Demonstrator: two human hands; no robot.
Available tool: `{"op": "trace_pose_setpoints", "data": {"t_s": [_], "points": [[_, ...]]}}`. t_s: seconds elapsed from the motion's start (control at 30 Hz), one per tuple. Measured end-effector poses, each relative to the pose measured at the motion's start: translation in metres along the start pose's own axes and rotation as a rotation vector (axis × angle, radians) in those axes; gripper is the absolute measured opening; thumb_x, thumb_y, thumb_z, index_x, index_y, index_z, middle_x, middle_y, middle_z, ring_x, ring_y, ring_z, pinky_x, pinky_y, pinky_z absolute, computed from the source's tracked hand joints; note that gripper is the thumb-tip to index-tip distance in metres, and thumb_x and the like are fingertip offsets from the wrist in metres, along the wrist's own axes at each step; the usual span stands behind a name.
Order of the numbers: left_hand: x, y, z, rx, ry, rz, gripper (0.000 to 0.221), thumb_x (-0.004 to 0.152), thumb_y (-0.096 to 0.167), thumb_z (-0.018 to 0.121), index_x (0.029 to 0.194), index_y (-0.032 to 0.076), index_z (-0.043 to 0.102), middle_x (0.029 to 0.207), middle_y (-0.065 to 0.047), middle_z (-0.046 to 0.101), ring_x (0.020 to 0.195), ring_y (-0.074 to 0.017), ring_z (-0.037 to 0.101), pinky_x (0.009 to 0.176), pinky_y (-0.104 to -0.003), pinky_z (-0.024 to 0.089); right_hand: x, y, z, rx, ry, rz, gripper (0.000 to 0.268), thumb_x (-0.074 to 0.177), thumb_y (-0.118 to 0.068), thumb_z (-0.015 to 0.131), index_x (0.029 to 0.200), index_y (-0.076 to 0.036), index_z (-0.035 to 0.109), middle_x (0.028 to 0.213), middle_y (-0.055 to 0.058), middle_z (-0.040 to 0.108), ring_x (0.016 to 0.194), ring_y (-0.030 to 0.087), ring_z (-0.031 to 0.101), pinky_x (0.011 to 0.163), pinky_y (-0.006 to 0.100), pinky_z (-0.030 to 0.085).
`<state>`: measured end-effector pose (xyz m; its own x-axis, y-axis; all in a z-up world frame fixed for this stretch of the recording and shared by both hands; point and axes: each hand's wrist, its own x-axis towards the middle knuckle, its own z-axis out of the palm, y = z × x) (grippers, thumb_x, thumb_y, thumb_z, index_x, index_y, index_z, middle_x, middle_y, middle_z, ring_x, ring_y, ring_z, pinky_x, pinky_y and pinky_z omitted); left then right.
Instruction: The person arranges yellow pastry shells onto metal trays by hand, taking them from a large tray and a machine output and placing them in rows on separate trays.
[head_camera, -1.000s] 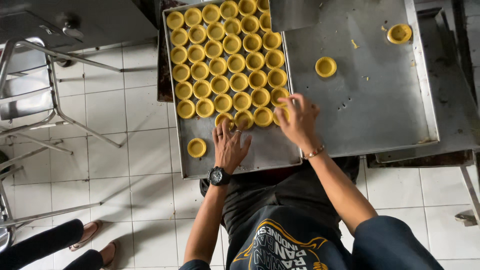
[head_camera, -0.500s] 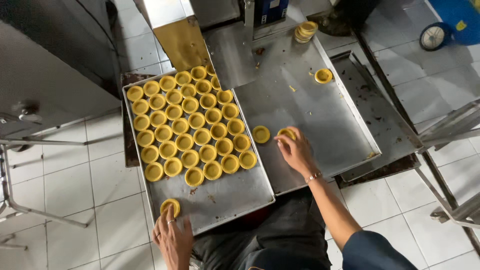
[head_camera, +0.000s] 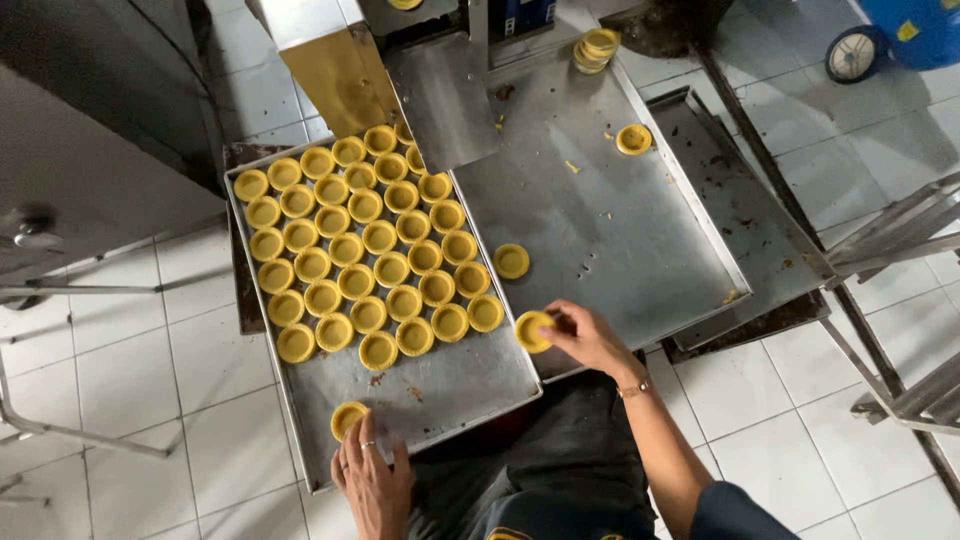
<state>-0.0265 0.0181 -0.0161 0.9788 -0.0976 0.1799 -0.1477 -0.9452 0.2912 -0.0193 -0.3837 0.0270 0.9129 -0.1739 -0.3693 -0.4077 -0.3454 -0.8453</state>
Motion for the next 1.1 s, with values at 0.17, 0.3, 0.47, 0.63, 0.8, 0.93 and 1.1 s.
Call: {"op": "trace_pose_setpoints", "data": {"t_s": [0.17,0.3,0.47,0.63,0.8,0.93,1.1], "points": [[-0.003,-0.002,-0.001,-0.049,-0.022,0.022,0.059,0.098,0.036,0.064,0.151,0.012,0.056,0.145,-0.014,0.065,0.134,-0.0303,0.059,0.115,-0.050,0.035,0.066,0.029,0.005,-0.092,0.176,-0.167,0.023,0.101,-0.031,0.069,0.119,-0.018,0.071,0.095,-0.002,0.077,0.083,0.011,0.072,0.072,0.025,0.058],[-0.003,0.030,-0.012,-0.110,-0.107,0.101,0.055,0.100,0.037,0.062,0.150,0.016,0.054,0.149,-0.008,0.062,0.136,-0.0272,0.058,0.110,-0.050,0.038,0.135,0.051,0.001,-0.391,0.695,-0.240,0.044,0.099,-0.044,0.073,0.135,-0.020,0.062,0.101,0.007,0.062,0.102,0.025,0.063,0.078,0.049,0.055],[-0.009,0.061,-0.011,-0.188,-0.201,0.125,0.052,0.098,0.041,0.065,0.149,0.029,0.057,0.153,-0.007,0.054,0.139,-0.0310,0.051,0.110,-0.054,0.033,0.147,0.059,0.021,-0.630,0.638,-0.451,0.033,0.092,-0.034,0.081,0.115,-0.015,0.068,0.102,0.009,0.071,0.096,0.033,0.062,0.085,0.048,0.049],[-0.014,0.063,-0.004,-0.189,-0.279,0.131,0.032,0.095,0.048,0.067,0.118,0.031,0.079,0.159,-0.014,0.042,0.144,-0.0374,0.041,0.110,-0.055,0.026,0.086,0.048,0.025,-0.192,0.559,-0.187,0.019,0.097,-0.026,0.072,0.109,-0.017,0.061,0.095,-0.001,0.075,0.081,0.021,0.072,0.072,0.039,0.055],[-0.017,0.003,-0.013,0.113,0.004,0.153,0.045,0.094,0.058,0.068,0.135,0.039,0.069,0.148,-0.016,0.051,0.141,-0.0373,0.051,0.106,-0.051,0.038,0.015,0.007,0.029,0.109,0.034,-0.088,0.026,0.094,-0.028,0.084,0.115,-0.017,0.075,0.087,0.007,0.079,0.077,0.014,0.071,0.076,0.032,0.058],[-0.002,-0.046,0.001,0.187,0.045,0.036,0.057,0.099,0.060,0.061,0.154,0.048,0.053,0.151,-0.017,0.049,0.143,-0.0384,0.049,0.111,-0.056,0.038,0.051,0.045,0.012,-0.115,0.278,-0.207,0.020,0.110,-0.026,0.076,0.123,-0.012,0.071,0.089,0.012,0.072,0.076,0.021,0.067,0.073,0.036,0.054],[0.037,-0.055,0.020,0.121,0.092,0.075,0.057,0.102,0.053,0.061,0.158,0.046,0.050,0.156,-0.020,0.046,0.146,-0.0406,0.047,0.115,-0.058,0.039,0.112,0.073,0.000,-0.604,0.446,-0.326,0.060,0.100,-0.040,0.088,0.145,-0.012,0.060,0.117,0.026,0.062,0.123,0.049,0.054,0.113,0.065,0.033]]}}
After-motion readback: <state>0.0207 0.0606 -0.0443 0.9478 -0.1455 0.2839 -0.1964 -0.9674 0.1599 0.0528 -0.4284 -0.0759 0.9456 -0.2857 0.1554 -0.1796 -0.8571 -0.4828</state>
